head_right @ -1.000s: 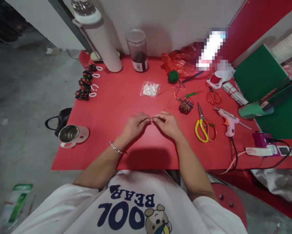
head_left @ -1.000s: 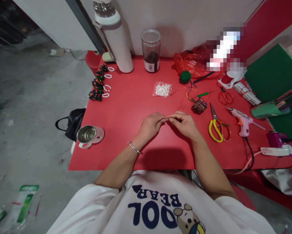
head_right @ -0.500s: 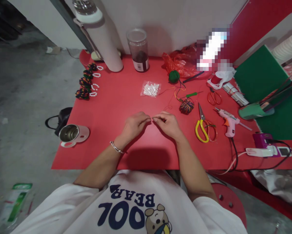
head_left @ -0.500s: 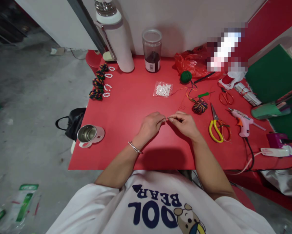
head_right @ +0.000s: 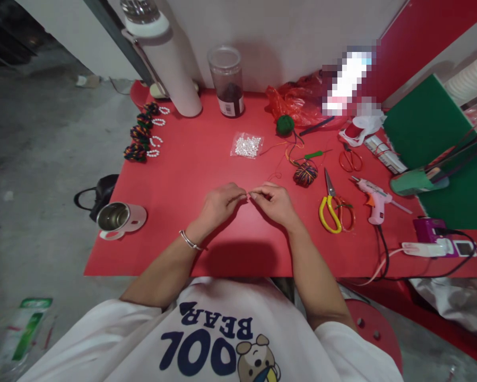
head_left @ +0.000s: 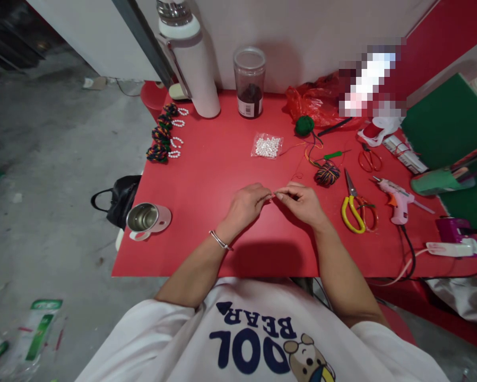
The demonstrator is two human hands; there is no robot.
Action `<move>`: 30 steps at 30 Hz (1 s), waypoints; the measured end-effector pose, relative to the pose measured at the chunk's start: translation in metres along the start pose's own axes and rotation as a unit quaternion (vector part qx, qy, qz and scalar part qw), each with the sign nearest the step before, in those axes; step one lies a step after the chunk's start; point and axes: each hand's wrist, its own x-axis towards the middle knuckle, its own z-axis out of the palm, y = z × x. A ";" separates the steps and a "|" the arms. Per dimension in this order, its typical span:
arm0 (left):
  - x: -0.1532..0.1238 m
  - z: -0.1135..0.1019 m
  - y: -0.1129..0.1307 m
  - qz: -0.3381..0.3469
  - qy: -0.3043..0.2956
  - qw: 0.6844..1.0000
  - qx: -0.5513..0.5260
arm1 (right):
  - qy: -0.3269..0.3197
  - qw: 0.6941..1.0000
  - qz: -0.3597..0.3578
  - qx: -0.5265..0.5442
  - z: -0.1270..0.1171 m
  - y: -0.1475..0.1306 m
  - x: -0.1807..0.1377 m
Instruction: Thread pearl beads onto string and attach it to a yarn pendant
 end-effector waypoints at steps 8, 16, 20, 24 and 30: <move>0.000 -0.003 0.001 0.001 -0.009 1.000 0.003 | 0.006 1.000 0.019 0.003 0.002 0.000 0.000; 0.000 -0.008 0.005 -0.008 -0.023 1.000 0.005 | 0.020 0.999 0.028 0.010 0.005 0.001 -0.001; 0.000 -0.008 0.006 -0.012 -0.028 0.999 0.013 | 0.026 0.999 0.031 0.023 0.007 0.000 -0.001; 0.000 -0.008 0.006 -0.010 -0.030 0.999 0.014 | 0.036 0.998 0.030 0.034 0.009 0.000 -0.001; 0.000 -0.006 0.006 -0.009 -0.023 1.000 0.018 | 0.066 0.995 0.057 0.041 0.015 -0.001 0.000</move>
